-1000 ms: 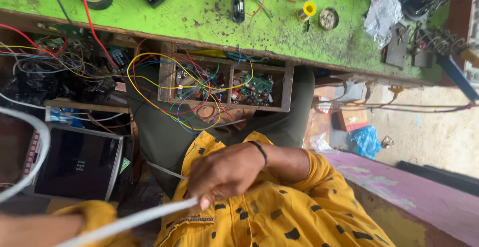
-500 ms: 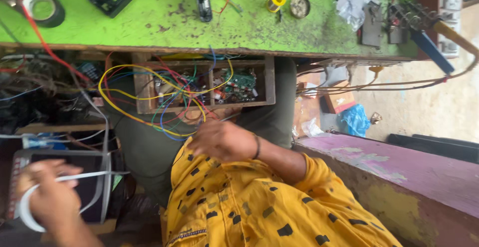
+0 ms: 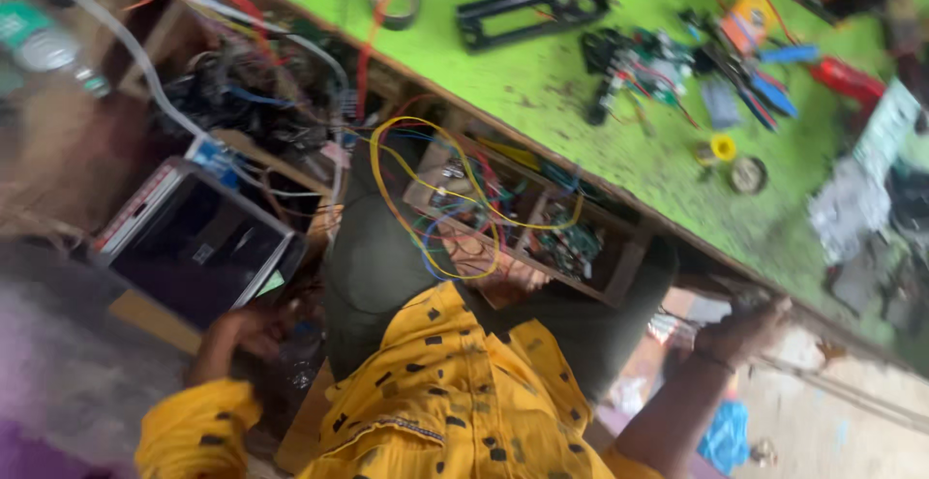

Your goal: The person strips and twists wires, then solders them to a small circuit board using a soldering iron and solder. The person handles the board and wires throughout, making connections and inspecting the joints.

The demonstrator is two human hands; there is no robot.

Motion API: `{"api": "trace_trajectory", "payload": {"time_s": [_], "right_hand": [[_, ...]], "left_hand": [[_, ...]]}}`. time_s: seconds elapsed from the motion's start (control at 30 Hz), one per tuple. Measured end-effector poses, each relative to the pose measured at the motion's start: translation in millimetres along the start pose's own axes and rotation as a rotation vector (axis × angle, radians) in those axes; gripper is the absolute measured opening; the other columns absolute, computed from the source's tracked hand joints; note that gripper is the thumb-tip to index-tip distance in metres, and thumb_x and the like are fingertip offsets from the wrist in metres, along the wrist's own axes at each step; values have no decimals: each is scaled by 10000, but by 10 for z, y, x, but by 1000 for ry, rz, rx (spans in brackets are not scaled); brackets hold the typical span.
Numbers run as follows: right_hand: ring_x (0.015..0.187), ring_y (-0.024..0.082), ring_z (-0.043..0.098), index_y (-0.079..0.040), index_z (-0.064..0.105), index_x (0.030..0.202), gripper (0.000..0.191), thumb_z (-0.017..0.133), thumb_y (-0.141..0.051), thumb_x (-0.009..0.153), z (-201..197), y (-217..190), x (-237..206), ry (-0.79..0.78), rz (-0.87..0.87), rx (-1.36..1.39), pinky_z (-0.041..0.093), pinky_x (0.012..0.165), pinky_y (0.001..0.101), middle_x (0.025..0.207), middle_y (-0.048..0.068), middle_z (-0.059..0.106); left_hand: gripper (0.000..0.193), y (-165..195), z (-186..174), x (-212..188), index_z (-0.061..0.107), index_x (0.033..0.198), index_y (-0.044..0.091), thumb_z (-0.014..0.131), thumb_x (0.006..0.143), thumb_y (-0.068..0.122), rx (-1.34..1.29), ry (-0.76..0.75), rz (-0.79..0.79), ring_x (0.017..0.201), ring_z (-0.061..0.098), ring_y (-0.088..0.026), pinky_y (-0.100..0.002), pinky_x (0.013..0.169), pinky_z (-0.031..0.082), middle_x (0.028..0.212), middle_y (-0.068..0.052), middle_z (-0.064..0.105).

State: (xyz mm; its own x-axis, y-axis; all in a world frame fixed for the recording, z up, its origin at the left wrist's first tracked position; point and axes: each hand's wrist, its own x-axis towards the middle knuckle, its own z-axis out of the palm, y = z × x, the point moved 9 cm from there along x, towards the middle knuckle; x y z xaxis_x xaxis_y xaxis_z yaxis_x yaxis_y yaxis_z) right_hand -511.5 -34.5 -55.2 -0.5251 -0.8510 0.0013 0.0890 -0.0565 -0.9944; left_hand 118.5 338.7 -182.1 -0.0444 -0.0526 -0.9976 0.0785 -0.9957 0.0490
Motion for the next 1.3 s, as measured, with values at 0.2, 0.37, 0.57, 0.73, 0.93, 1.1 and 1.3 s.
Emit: {"api": "trace_trajectory", "payload": {"time_s": [0.2, 0.37, 0.57, 0.73, 0.93, 1.1, 1.3], "right_hand": [[1127, 204, 614, -101, 406, 1440, 543, 632, -398, 1046, -91, -64, -187, 174, 159, -88, 445, 854, 365, 1348, 82, 561], [1117, 131, 563, -150, 415, 1409, 494, 625, -322, 996, -267, -53, -241, 173, 193, -235, 391, 771, 301, 1297, 11, 578], [1271, 184, 528, 6, 350, 1452, 551, 702, -148, 1057, -635, -236, -307, 163, -149, -153, 441, 1093, 365, 1382, 110, 532], [1184, 184, 531, 10, 448, 1405, 458, 663, -140, 1029, -688, -303, -340, 182, -134, -242, 445, 1037, 363, 1321, 107, 536], [1224, 178, 531, 33, 473, 1367, 378, 649, -123, 1071, -311, -522, -386, 66, -278, -243, 459, 1075, 341, 1348, 125, 531], [1204, 176, 561, 38, 476, 1398, 363, 606, -101, 1089, -326, -687, -570, 42, -395, -362, 509, 1025, 330, 1375, 146, 520], [1112, 129, 611, -1, 626, 1281, 235, 484, -51, 1100, 506, -645, -1111, -186, -487, -469, 508, 984, 289, 1233, 63, 684]], "left_hand": [[390, 1896, -758, -1488, 593, 1162, 25, 721, 1003, 358, 13, 936, 1265, 921, 727, -235, -367, 827, 568, 1007, -133, 714], [552, 2639, -1081, -2784, 352, 1467, -35, 741, 1075, -53, -210, 1385, 1990, 1256, 520, -182, -349, 1070, 461, 1317, -191, 528], [276, 2970, -1297, -2160, 577, 1264, 5, 789, 1093, -38, -369, 1020, 1870, 1058, 632, -144, -276, 933, 573, 1203, -91, 629], [412, 2859, -1183, -1783, 509, 1379, 24, 737, 1046, -55, -476, 684, 1734, 1126, 653, -129, -271, 987, 574, 1292, -86, 589], [108, 3080, -978, -1889, 662, 1172, -41, 745, 1110, -13, -394, 657, 1724, 896, 602, -79, -222, 841, 494, 1021, -41, 660], [317, 2819, -670, -1400, 677, 985, -37, 641, 1176, 214, -128, 660, 1401, 680, 436, -110, -312, 682, 339, 808, -36, 634], [384, 2087, -340, -1240, 597, 952, 95, 544, 1154, 418, -659, 178, 1616, 690, 578, -160, -367, 722, 495, 745, 7, 574]]}}
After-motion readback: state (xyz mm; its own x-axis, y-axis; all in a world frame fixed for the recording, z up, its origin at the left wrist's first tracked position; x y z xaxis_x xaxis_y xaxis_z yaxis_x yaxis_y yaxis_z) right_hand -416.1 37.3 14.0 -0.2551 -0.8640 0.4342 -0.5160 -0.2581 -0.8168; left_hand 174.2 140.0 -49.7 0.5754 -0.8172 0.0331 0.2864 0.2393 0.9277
